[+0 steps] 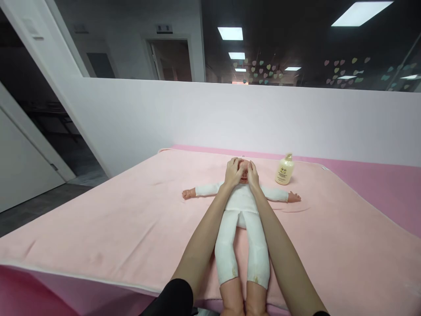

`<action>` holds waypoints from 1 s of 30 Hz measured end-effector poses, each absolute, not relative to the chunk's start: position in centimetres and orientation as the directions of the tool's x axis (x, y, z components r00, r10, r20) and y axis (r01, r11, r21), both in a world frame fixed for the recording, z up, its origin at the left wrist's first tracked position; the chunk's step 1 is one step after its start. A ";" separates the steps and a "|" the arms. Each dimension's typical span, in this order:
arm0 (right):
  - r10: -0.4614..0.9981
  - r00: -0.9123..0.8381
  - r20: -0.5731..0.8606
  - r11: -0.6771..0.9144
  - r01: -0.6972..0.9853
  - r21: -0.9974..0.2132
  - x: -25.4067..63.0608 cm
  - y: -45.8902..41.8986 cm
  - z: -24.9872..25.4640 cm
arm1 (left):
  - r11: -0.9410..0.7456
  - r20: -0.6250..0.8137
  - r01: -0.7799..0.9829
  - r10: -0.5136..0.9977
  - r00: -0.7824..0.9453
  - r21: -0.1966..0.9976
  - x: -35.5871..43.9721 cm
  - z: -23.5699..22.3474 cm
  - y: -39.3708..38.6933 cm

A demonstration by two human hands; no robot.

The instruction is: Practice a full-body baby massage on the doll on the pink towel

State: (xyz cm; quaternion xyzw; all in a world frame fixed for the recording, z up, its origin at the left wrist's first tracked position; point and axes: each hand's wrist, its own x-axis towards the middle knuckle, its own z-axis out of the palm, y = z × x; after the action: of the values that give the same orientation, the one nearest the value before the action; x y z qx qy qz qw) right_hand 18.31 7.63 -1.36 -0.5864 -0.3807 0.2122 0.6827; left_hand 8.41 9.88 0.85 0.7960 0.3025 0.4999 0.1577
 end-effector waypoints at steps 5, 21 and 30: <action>0.758 0.562 0.330 0.299 0.150 -0.942 18.7 7.1 -2.2 | -0.716 0.670 0.261 0.698 0.253 0.648 8.8 0.2 10.3; 0.768 0.533 0.356 0.289 0.207 -0.935 18.8 6.9 -2.5 | -0.605 0.554 0.160 0.786 0.274 0.780 8.7 -0.6 10.9; 0.740 0.563 0.367 0.331 0.170 -0.928 19.1 7.8 -2.9 | -0.609 0.568 0.103 0.779 0.265 0.786 8.5 -0.9 12.1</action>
State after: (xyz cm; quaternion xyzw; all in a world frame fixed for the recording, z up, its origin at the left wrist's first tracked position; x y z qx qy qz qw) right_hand 19.09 7.77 -2.85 -0.5410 -0.4206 0.2041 0.6992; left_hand 8.45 12.06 -0.85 0.7274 0.3030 0.5249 0.3219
